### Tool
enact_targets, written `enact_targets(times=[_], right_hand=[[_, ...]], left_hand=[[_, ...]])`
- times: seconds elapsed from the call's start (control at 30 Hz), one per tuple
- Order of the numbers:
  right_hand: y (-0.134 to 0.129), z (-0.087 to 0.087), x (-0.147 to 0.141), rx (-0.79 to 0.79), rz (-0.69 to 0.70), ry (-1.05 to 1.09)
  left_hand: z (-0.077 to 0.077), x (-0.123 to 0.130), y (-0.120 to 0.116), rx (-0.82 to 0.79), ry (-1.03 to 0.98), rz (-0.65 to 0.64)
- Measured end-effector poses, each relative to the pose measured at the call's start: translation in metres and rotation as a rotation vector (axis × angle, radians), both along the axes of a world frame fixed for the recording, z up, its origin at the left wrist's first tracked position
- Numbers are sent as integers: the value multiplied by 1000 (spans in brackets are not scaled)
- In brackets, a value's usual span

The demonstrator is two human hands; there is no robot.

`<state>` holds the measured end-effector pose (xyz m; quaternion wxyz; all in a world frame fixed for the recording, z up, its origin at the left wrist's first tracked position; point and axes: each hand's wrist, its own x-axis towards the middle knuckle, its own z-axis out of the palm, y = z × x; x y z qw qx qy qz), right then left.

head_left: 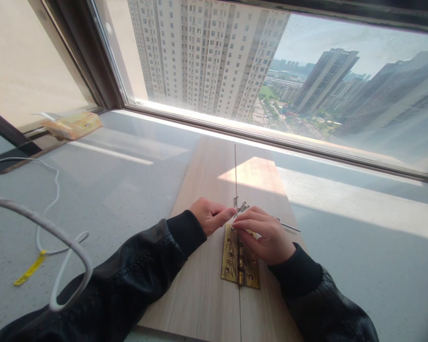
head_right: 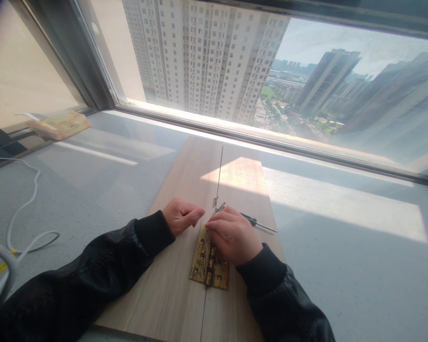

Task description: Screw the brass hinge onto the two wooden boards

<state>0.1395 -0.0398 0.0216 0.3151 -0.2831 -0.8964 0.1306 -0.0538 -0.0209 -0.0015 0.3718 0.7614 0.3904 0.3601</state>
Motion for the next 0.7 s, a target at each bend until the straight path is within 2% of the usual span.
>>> enact_targets(times=[0.27, 0.7], right_hand=[[0, -1, 0, -16, 1, -6], [0, -2, -4, -28, -166, -61]], left_hand=[[-2, 1, 0, -9, -3, 15], [1, 1, -1, 10, 23, 13]])
